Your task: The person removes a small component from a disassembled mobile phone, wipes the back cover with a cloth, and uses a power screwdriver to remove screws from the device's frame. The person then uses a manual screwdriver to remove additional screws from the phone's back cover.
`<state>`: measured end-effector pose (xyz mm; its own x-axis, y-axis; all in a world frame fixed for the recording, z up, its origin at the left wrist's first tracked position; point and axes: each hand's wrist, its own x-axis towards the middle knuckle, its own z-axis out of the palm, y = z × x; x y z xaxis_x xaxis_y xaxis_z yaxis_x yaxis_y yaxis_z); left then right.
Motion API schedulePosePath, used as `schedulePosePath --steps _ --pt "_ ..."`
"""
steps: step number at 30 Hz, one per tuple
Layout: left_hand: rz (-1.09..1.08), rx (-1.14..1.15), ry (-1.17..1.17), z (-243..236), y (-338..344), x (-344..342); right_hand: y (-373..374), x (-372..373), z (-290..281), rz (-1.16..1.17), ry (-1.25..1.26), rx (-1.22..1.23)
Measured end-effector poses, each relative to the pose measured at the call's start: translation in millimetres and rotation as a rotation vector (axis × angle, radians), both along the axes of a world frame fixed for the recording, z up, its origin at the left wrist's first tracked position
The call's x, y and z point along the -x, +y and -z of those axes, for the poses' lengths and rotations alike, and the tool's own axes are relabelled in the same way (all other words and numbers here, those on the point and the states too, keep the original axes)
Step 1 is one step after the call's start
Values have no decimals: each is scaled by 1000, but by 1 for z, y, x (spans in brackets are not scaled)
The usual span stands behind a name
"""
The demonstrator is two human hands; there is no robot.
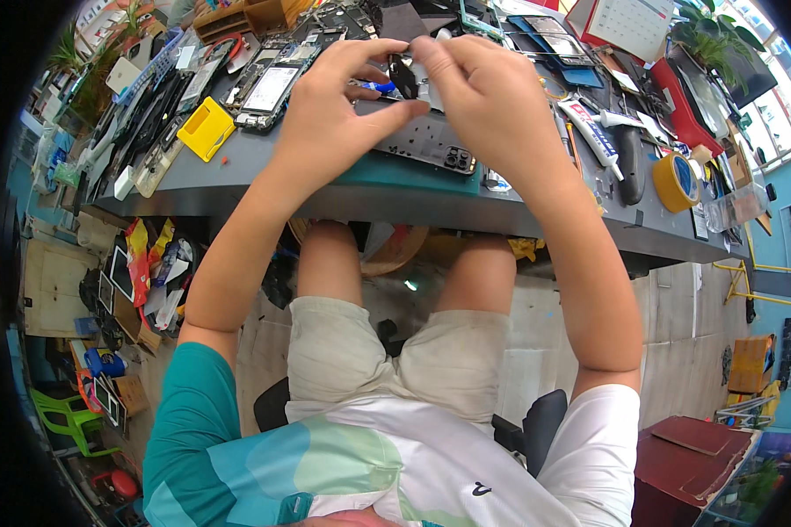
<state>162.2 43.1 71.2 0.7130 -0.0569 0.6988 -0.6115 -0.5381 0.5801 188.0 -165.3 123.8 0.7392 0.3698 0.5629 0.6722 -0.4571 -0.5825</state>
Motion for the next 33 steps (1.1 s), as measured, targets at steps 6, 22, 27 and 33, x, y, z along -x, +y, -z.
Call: schedulePosePath --steps 6,22,27,33 --pt "471 492 321 -4 18 4 -23 7 15 -110 396 -459" --pt "570 348 158 4 -23 22 -11 52 46 -307 688 -988" --pt "542 327 161 4 -40 38 -10 58 41 -161 493 -994" --pt "417 521 247 4 -48 54 -11 57 40 -140 495 -941"
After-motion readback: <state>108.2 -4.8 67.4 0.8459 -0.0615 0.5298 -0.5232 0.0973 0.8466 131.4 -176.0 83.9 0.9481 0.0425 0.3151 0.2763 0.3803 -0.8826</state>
